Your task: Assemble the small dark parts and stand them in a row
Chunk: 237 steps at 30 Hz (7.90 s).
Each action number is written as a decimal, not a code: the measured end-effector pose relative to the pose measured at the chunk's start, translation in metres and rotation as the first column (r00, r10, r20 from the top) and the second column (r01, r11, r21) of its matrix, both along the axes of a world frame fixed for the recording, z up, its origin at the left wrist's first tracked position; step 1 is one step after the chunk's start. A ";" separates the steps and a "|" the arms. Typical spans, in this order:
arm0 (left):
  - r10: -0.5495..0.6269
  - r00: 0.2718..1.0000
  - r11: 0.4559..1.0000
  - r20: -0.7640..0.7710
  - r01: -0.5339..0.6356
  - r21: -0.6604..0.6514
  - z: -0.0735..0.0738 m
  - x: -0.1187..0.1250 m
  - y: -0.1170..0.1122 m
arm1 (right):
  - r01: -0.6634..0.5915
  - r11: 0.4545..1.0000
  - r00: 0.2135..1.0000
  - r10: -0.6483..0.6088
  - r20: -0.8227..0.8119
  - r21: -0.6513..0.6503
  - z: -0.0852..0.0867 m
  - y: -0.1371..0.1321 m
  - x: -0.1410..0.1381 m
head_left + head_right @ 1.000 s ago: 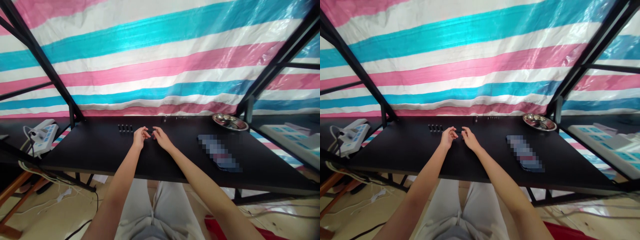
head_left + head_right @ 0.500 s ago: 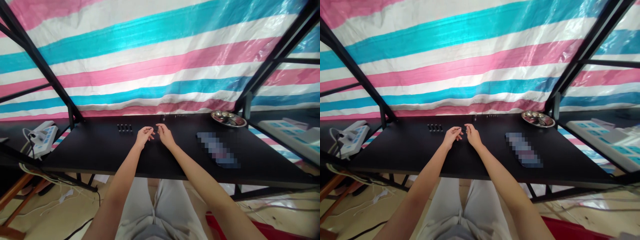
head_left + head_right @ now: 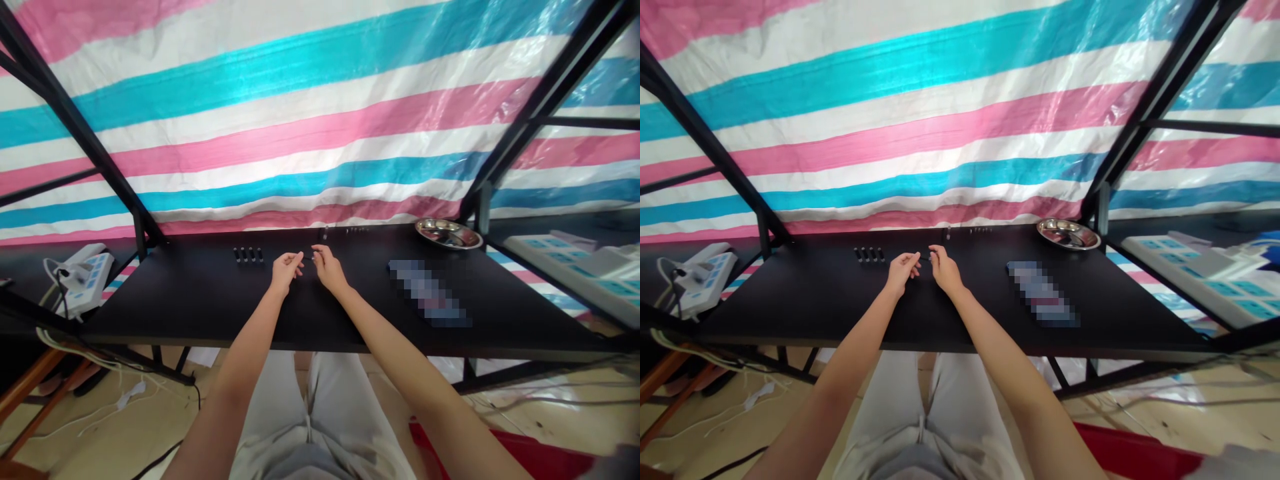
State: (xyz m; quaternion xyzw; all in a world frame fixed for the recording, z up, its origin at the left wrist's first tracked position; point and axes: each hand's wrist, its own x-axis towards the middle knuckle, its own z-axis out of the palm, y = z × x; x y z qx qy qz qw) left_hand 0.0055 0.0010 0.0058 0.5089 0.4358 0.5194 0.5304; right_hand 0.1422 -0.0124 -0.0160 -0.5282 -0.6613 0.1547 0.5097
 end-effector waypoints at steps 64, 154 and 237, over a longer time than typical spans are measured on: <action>-0.126 0.991 0.989 0.046 0.129 -0.076 0.008 -0.002 -0.001 | -0.200 0.978 0.955 0.207 0.210 -0.056 0.000 0.004 0.005; 0.109 0.685 0.898 -0.720 0.243 0.367 0.003 -0.002 -0.011 | 0.429 0.848 0.821 -0.222 0.525 -0.312 0.008 0.096 0.045; -0.135 0.958 0.985 0.252 0.158 -0.074 0.009 -0.009 0.003 | -0.219 0.973 0.922 0.182 -0.342 -0.072 0.012 0.009 -0.006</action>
